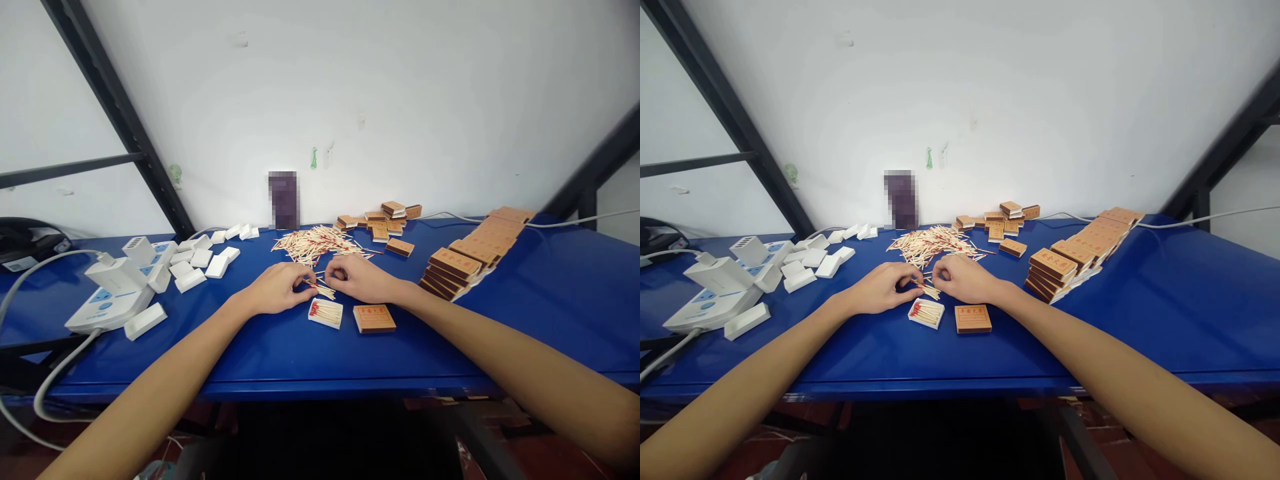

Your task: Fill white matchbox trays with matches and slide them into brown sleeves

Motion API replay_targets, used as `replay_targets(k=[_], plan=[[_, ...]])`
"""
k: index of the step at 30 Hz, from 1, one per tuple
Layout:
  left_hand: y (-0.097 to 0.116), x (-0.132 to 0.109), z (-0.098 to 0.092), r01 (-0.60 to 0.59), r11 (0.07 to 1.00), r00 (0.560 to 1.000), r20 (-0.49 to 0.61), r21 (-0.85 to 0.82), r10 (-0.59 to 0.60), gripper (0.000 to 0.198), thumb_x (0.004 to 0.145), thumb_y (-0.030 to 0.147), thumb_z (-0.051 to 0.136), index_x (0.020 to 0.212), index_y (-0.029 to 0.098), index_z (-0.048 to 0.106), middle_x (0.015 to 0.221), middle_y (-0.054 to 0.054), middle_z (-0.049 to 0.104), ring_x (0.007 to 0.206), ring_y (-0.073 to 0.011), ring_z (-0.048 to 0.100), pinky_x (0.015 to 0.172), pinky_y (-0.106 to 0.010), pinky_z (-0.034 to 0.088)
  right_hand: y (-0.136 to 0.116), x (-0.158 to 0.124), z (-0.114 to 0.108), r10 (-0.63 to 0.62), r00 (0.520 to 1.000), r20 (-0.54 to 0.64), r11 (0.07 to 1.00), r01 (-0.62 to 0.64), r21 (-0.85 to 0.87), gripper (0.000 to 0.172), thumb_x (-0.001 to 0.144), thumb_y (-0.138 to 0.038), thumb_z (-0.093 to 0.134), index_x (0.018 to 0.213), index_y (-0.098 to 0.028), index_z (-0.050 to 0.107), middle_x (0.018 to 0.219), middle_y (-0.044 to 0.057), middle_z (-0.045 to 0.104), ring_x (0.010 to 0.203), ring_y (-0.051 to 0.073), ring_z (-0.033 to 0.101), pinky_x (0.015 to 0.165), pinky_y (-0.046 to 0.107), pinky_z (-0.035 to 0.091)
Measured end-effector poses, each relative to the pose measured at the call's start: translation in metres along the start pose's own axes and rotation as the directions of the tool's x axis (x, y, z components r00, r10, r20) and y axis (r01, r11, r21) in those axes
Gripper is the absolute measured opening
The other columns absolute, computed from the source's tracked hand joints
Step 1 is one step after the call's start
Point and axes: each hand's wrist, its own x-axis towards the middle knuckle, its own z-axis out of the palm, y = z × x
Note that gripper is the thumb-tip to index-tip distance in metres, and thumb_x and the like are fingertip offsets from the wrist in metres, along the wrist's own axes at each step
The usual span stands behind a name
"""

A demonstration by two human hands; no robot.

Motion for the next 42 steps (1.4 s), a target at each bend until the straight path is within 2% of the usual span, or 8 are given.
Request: replay_targets(k=[3,6,12,20,23,27,34,42], plan=[[0.000,0.000,0.000,0.004,1.000,1.000,-0.006,0.005,-0.004,0.025,0.089,0.041,0.054,0.093,0.019,0.064,0.068,0.002,0.053,0.062,-0.0130,0.050,0.058,-0.025,0.032,-0.004,-0.001,-0.001,0.007,0.999,0.033,0.999,-0.008,0.033,0.024,0.090,-0.035,0.053,0.078,-0.017,0.064,0.063,-0.002,0.054,0.057,0.011,0.043,0.056,0.025,0.028],[0.000,0.000,-0.001,-0.001,1.000,1.000,0.003,0.001,0.001,0.024,0.089,0.039,0.051,0.093,0.019,0.064,0.066,0.002,0.052,0.061,-0.0137,0.050,0.058,-0.026,0.033,-0.005,-0.002,-0.002,-0.005,0.999,0.039,1.000,0.004,0.012,0.026,0.085,-0.043,0.061,0.082,-0.018,0.065,0.073,0.001,0.061,0.064,0.012,0.049,0.058,0.025,0.031],[-0.004,0.000,-0.002,-0.035,0.998,0.999,0.005,0.054,0.034,0.016,0.087,0.019,0.046,0.091,0.020,0.061,0.069,0.001,0.057,0.063,-0.0138,0.051,0.061,-0.026,0.034,0.001,-0.002,-0.006,-0.004,1.000,0.023,0.998,0.006,-0.069,0.014,0.082,-0.031,0.062,0.083,-0.019,0.068,0.077,0.002,0.064,0.070,0.015,0.054,0.063,0.027,0.035],[-0.007,-0.001,0.001,-0.027,0.993,0.999,-0.041,0.112,0.032,0.014,0.089,0.021,0.048,0.091,0.019,0.062,0.078,-0.002,0.060,0.072,-0.0162,0.054,0.066,-0.027,0.037,0.001,-0.005,-0.012,0.024,0.998,0.055,0.993,-0.017,-0.121,0.011,0.080,-0.030,0.063,0.084,-0.020,0.067,0.081,0.002,0.066,0.072,0.016,0.056,0.062,0.027,0.035],[-0.005,-0.002,0.001,-0.028,0.991,0.996,-0.076,0.127,0.037,0.020,0.092,0.029,0.049,0.101,0.019,0.064,0.087,-0.004,0.060,0.082,-0.0185,0.055,0.073,-0.029,0.040,0.001,-0.005,-0.011,0.016,0.998,0.063,0.996,-0.010,-0.091,0.013,0.081,-0.032,0.063,0.083,-0.019,0.066,0.080,0.002,0.066,0.071,0.015,0.055,0.061,0.026,0.035],[-0.003,-0.002,0.001,-0.053,0.987,0.997,-0.053,0.151,0.062,0.028,0.094,0.040,0.052,0.106,0.022,0.069,0.090,-0.005,0.057,0.086,-0.0192,0.054,0.076,-0.031,0.040,0.003,-0.003,-0.009,-0.004,0.998,0.069,0.998,0.009,-0.060,0.021,0.086,-0.039,0.061,0.087,-0.019,0.067,0.081,0.003,0.066,0.071,0.015,0.056,0.062,0.027,0.036],[-0.005,0.002,0.003,-0.036,0.991,0.998,-0.048,0.129,0.042,0.023,0.094,0.035,0.054,0.103,0.023,0.072,0.090,-0.004,0.056,0.088,-0.0190,0.053,0.077,-0.031,0.041,0.007,-0.002,-0.009,-0.069,0.994,0.082,0.996,0.074,-0.055,0.028,0.092,-0.041,0.055,0.098,-0.017,0.069,0.096,0.008,0.066,0.085,0.019,0.058,0.074,0.029,0.040],[-0.002,0.005,0.007,-0.018,0.996,0.998,-0.059,0.084,0.023,0.021,0.095,0.030,0.051,0.100,0.019,0.068,0.093,-0.006,0.058,0.092,-0.0204,0.053,0.081,-0.033,0.042,-0.001,0.002,-0.006,0.054,0.984,0.173,0.991,-0.031,-0.132,0.016,0.087,-0.032,0.055,0.091,-0.017,0.061,0.082,0.005,0.065,0.072,0.016,0.053,0.061,0.025,0.033]])
